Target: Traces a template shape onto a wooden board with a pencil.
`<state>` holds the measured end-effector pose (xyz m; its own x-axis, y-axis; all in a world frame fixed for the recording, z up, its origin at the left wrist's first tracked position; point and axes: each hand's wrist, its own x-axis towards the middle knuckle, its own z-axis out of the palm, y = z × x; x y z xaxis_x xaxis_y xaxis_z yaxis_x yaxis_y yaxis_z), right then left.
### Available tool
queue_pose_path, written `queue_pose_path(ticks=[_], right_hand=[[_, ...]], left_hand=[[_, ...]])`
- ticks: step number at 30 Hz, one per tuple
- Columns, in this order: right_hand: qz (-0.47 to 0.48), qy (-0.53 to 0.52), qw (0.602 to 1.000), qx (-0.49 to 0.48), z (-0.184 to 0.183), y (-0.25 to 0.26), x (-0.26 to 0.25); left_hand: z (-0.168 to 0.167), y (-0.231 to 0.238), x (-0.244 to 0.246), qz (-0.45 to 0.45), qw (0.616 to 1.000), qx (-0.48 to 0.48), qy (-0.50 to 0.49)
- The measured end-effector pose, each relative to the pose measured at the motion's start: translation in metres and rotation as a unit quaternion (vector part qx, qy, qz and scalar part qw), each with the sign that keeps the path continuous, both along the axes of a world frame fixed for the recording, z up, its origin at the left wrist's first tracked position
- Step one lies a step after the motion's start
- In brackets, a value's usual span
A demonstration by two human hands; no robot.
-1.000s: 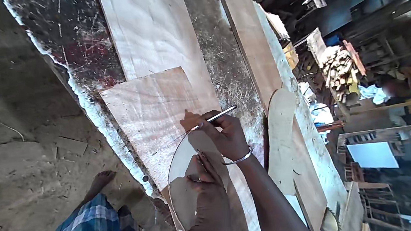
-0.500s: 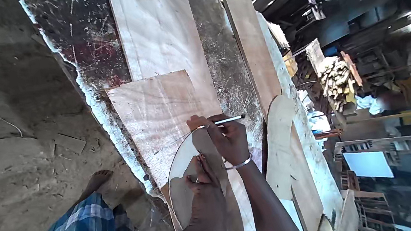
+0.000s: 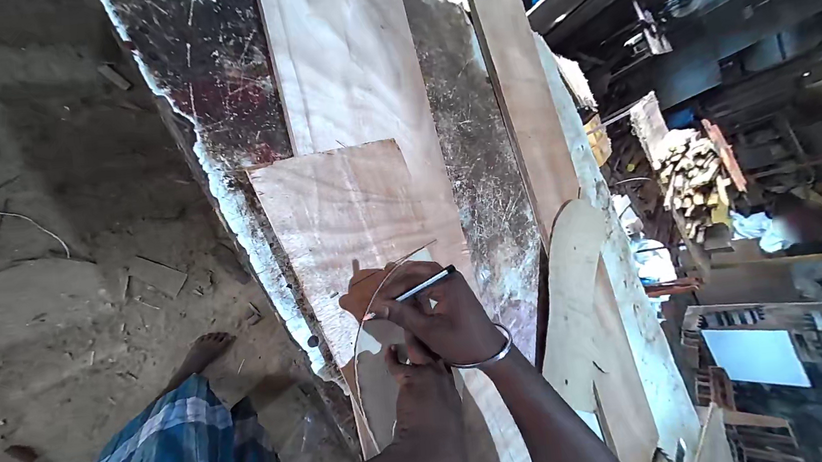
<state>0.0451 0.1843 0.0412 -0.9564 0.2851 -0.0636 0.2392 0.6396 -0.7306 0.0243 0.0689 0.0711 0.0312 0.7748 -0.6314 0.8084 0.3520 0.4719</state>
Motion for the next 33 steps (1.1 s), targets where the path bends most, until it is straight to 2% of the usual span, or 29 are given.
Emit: queue_pose_path(ticks=[4,8,12,16,21,24,28,31,33], right_hand=[[0.022,-0.009,1.0,-0.003,0.004,0.001,-0.002],[0.124,-0.1,0.986,0.038,0.013,-0.013,-0.014],[0.167,-0.118,0.977,0.053,0.013,-0.014,-0.019],[0.221,-0.145,0.962,0.072,0.021,-0.023,-0.019],[0.294,-0.216,0.925,0.102,0.025,-0.033,-0.025],[0.302,-0.25,0.913,0.11,0.031,-0.037,-0.031],[0.337,-0.323,0.875,0.127,0.035,-0.045,-0.038],[0.318,-0.327,0.877,0.148,0.032,-0.052,-0.039],[0.283,-0.304,0.899,0.137,0.033,-0.056,-0.035]], left_hand=[[-0.002,-0.002,0.007,0.004,1.0,0.002,0.001],[0.009,-0.004,0.003,0.001,0.998,-0.034,-0.044],[0.012,-0.007,0.004,-0.004,0.998,-0.033,-0.048],[0.024,-0.016,-0.005,0.031,0.992,-0.035,-0.12],[0.026,-0.023,-0.001,0.033,0.99,-0.027,-0.131],[0.022,-0.022,0.001,0.025,0.991,-0.024,-0.127],[0.023,-0.025,0.005,0.03,0.991,-0.027,-0.127],[0.023,-0.033,0.007,0.038,0.994,-0.029,-0.094],[0.019,-0.034,0.014,0.032,0.999,-0.007,-0.041]])
